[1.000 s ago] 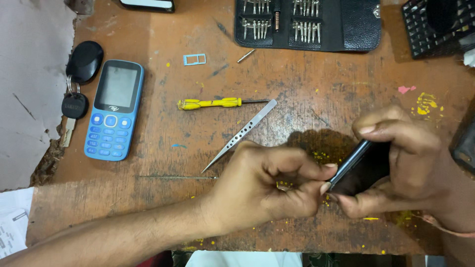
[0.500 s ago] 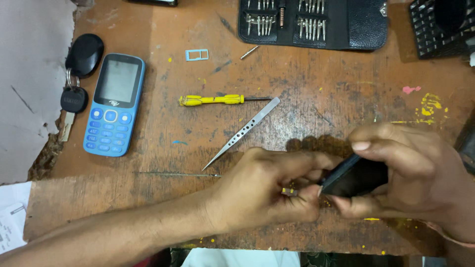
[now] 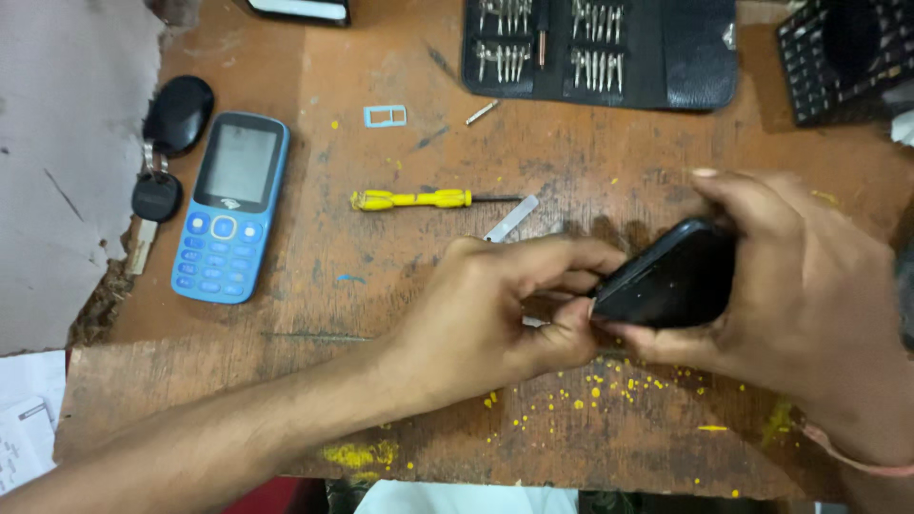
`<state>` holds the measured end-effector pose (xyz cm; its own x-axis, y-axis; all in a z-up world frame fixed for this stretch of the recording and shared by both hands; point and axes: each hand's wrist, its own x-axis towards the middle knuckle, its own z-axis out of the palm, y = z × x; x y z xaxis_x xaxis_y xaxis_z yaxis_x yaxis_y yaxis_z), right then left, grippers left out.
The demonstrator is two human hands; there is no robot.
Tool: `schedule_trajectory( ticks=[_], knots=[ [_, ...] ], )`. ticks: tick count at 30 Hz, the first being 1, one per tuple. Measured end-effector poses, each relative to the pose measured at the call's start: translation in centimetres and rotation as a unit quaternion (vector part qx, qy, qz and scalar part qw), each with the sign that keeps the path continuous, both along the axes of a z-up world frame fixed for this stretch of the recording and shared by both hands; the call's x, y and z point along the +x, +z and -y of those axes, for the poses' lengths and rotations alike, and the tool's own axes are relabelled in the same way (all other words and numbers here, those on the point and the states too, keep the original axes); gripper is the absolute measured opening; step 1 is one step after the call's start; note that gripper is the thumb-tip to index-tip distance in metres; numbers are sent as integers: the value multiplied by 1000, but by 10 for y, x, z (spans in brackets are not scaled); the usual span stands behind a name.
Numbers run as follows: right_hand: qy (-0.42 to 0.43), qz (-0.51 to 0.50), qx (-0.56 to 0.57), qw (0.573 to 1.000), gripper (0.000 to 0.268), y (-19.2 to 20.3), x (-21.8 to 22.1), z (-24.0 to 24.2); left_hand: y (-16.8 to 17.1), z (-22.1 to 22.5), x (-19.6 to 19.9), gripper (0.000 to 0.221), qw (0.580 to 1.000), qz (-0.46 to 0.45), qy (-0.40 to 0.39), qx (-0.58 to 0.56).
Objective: The person holds a black smartphone and repeatedly pries its edges with fingers and a metal spudger. They rotate the device, attempt to separate the screen from the frame, and briefly reach for a screwdriver from a nearby basket. The phone remains partially disassembled throughout the clip.
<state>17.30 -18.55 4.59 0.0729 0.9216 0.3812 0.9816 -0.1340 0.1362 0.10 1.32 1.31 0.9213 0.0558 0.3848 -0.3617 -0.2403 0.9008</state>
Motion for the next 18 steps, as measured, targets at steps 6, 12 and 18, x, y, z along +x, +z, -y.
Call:
schedule_trajectory(
  ticks=[6,12,18],
  knots=[
    [5,-41,72,997,87,-5,-8,-12,8,1,-6,54,997,-17,13,70],
    [77,-137,124,980,85,-20,1,-9,12,3,-14,62,989,18,21,146],
    [93,-180,116,972,76,-22,3,-6,6,7,-15,60,978,62,31,197]
  ],
)
